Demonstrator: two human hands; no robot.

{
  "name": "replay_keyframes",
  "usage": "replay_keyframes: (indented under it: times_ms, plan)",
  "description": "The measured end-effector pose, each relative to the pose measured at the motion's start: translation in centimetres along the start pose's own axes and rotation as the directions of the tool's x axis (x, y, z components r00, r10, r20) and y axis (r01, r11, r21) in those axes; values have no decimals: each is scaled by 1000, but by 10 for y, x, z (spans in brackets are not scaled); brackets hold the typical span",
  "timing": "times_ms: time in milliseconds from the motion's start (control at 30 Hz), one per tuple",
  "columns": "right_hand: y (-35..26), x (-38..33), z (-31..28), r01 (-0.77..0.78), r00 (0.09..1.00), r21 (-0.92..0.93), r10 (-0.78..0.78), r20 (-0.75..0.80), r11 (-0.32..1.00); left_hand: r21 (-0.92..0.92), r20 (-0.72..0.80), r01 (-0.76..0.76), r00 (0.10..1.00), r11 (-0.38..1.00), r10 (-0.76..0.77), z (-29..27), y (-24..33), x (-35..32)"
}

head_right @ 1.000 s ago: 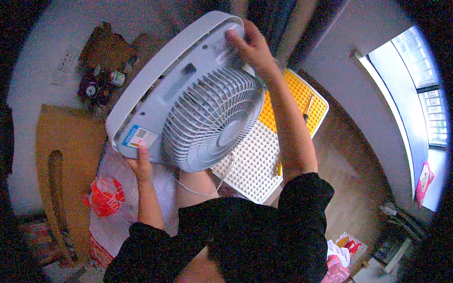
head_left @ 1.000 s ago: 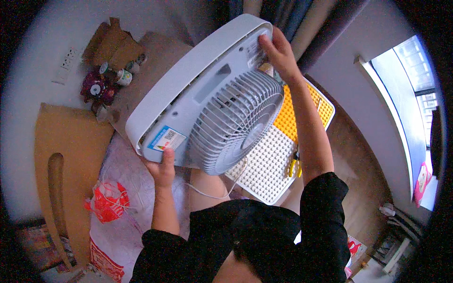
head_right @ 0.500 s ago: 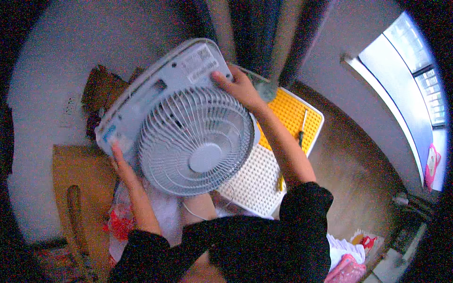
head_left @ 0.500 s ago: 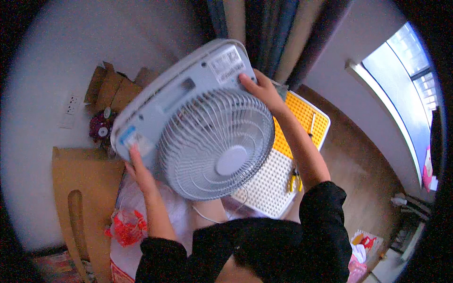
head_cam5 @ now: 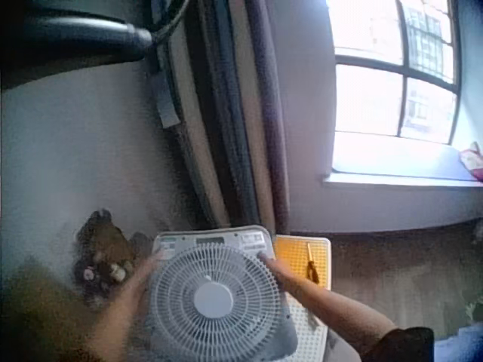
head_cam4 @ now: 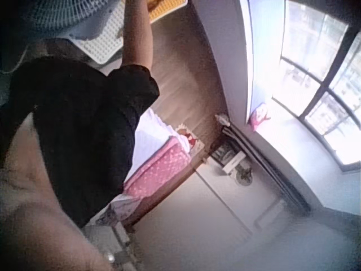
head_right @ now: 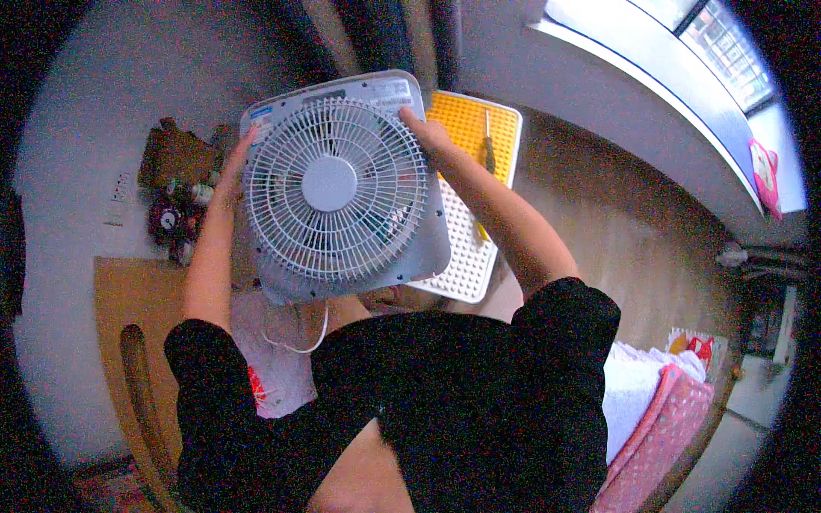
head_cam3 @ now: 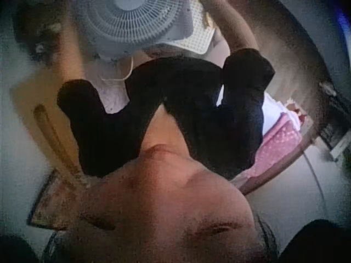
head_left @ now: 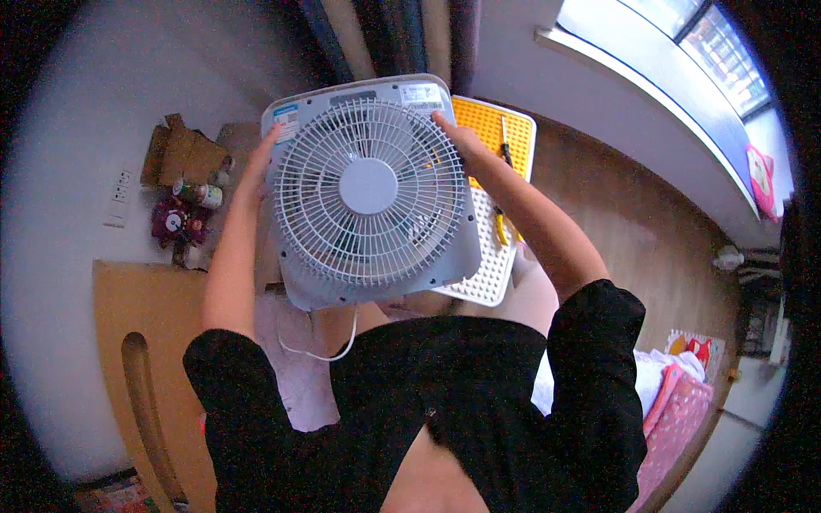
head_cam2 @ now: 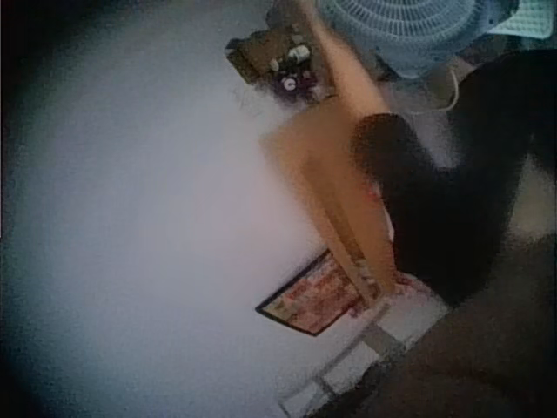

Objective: The person assembles a white electric fan on the floor. They attach the fan blades to the motor hub, secure them with a nut using pliers, and then attach the front grille. Finally, they use a screwdriver to tighten the screws on the fan's base.

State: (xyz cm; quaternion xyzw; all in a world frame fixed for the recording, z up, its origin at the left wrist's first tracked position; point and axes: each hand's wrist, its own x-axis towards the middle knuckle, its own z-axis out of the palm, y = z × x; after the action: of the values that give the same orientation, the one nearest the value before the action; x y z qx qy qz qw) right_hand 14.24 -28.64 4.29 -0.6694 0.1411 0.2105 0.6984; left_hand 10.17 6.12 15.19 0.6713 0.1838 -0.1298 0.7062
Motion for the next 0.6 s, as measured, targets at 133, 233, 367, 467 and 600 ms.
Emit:
replay_keyframes:
  times_ms: [133,233,367,467,600]
  plan:
    - [84,19,-40,-94,992,107,102,-71,990,-21,242,81,968,996,-74,15,-40,55]
    - [119,15,-62,-92,989,128,106,-106,987,-25,293,146,947,989,-132,37,-71,74]
    - [94,-19,-20,-210,972,292,230,-38,933,-76,227,305,932,949,-282,-6,-131,130]
    - [107,-17,-51,-265,945,159,289,-155,951,-21,197,311,933,950,-301,38,-135,122]
    - [110,-15,-46,-270,942,38,272,-195,962,-33,183,302,939,953,-292,26,-143,129]
